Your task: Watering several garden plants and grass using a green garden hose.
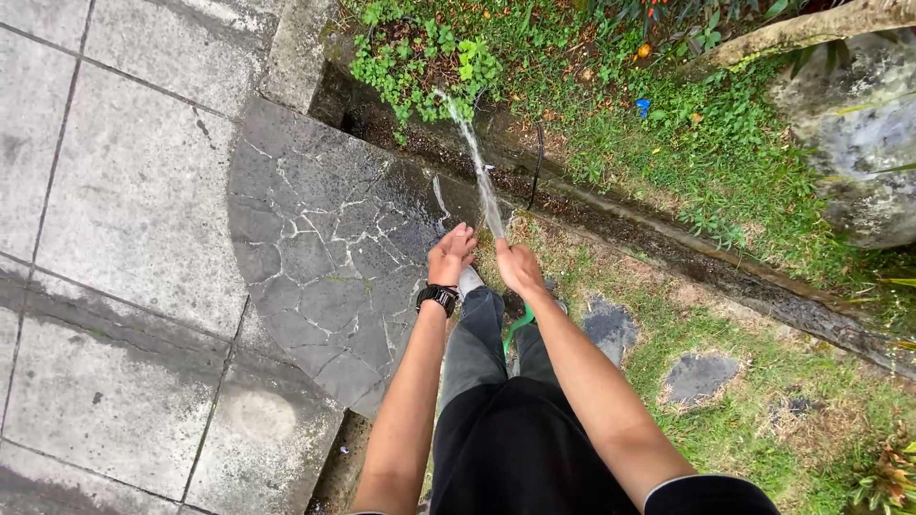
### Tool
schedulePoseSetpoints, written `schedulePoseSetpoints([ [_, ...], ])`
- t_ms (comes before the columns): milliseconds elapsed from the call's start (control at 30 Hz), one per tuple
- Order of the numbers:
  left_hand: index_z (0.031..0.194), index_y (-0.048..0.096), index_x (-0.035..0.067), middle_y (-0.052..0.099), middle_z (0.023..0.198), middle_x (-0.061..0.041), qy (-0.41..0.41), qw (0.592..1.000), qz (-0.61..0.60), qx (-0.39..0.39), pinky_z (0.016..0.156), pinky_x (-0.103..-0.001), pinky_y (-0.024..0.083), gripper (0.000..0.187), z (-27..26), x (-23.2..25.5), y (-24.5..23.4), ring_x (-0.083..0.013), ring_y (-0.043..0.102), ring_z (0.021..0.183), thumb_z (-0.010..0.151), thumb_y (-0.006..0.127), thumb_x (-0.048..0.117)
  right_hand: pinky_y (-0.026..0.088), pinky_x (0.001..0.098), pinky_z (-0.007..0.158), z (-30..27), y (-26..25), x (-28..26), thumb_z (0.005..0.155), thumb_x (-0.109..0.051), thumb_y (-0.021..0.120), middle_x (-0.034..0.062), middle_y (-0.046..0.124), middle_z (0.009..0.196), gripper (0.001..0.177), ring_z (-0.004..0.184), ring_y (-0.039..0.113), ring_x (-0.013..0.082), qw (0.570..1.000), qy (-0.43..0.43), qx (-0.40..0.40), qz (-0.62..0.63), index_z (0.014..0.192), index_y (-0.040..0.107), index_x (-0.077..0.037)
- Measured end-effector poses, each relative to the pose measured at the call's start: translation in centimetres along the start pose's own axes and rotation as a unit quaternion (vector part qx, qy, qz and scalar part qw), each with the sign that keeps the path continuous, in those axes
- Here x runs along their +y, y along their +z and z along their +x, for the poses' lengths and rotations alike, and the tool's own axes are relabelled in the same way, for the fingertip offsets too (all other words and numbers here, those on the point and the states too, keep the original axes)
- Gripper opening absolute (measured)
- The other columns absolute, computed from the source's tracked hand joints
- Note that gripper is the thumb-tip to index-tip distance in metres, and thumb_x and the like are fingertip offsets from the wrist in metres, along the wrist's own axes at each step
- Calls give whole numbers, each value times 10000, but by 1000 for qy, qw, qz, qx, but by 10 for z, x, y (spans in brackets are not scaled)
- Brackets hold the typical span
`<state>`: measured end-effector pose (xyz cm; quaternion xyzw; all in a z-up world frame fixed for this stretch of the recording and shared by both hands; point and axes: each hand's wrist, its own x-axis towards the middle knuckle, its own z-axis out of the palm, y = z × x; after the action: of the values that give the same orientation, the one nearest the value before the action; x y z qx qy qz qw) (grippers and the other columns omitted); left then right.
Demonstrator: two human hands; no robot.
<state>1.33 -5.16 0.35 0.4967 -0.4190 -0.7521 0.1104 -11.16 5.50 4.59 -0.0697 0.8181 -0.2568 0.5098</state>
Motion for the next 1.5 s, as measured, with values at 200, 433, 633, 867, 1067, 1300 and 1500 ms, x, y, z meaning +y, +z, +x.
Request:
schedulePoseSetpoints([
  [200, 1461, 544, 63, 663, 1388, -84, -1, 1000, 14, 11, 995, -362, 524, 553, -8, 2, -2, -217, 656, 1237, 1024, 541, 401, 472, 508, 681, 18, 24, -3, 998, -512, 395, 177, 651, 750, 664, 667, 614, 293, 998, -53, 4, -27, 788, 658, 61],
  [433, 1431, 572, 52, 690, 1327, -95, 11, 999, -33, 19, 925, -328, 584, 483, 0, -15, -5, -201, 689, 1173, 1040, 567, 334, 510, 504, 758, -14, 17, -47, 941, -511, 403, 269, 707, 829, 626, 772, 688, 358, 998, -66, -9, -17, 865, 720, 24],
  [633, 1405, 603, 39, 698, 1277, -92, 9, 999, -18, 32, 904, -322, 580, 450, -6, -11, 1, -197, 695, 1134, 1045, 567, 306, 511, 506, 773, -1, 24, -27, 972, -529, 424, 274, 690, 860, 674, 795, 682, 354, 996, -85, 19, -32, 881, 687, 86],
  [867, 1413, 604, 57, 723, 1257, -69, 15, 1000, -3, -4, 868, -306, 564, 472, -4, -14, 21, -180, 692, 1114, 1031, 566, 333, 512, 529, 769, -6, 3, -1, 1005, -532, 366, 186, 670, 909, 635, 819, 662, 323, 999, -29, -9, -21, 964, 641, 39],
  [1067, 1426, 582, 62, 701, 1331, -32, 8, 1000, 17, -7, 895, -318, 539, 519, -1, -31, 46, -157, 685, 1149, 1027, 573, 395, 489, 509, 872, 10, -21, 33, 980, -523, 397, 254, 672, 1006, 647, 941, 660, 365, 1000, -15, 9, -15, 977, 655, 70],
  [1300, 1447, 561, 72, 683, 1359, -53, 9, 999, 37, 7, 917, -314, 553, 548, -7, -61, 73, -160, 691, 1163, 1026, 561, 423, 465, 530, 962, 7, -50, 60, 962, -540, 404, 354, 652, 1161, 706, 1100, 643, 462, 999, -15, 18, -31, 1081, 648, 112],
  [1500, 1433, 605, 46, 695, 1291, -115, 22, 1000, -13, 15, 842, -320, 578, 515, -2, -89, 110, -181, 690, 1086, 1025, 598, 359, 501, 514, 909, 7, -67, 76, 962, -512, 417, 331, 692, 1015, 666, 992, 693, 431, 997, -56, -10, -49, 945, 699, 91],
])
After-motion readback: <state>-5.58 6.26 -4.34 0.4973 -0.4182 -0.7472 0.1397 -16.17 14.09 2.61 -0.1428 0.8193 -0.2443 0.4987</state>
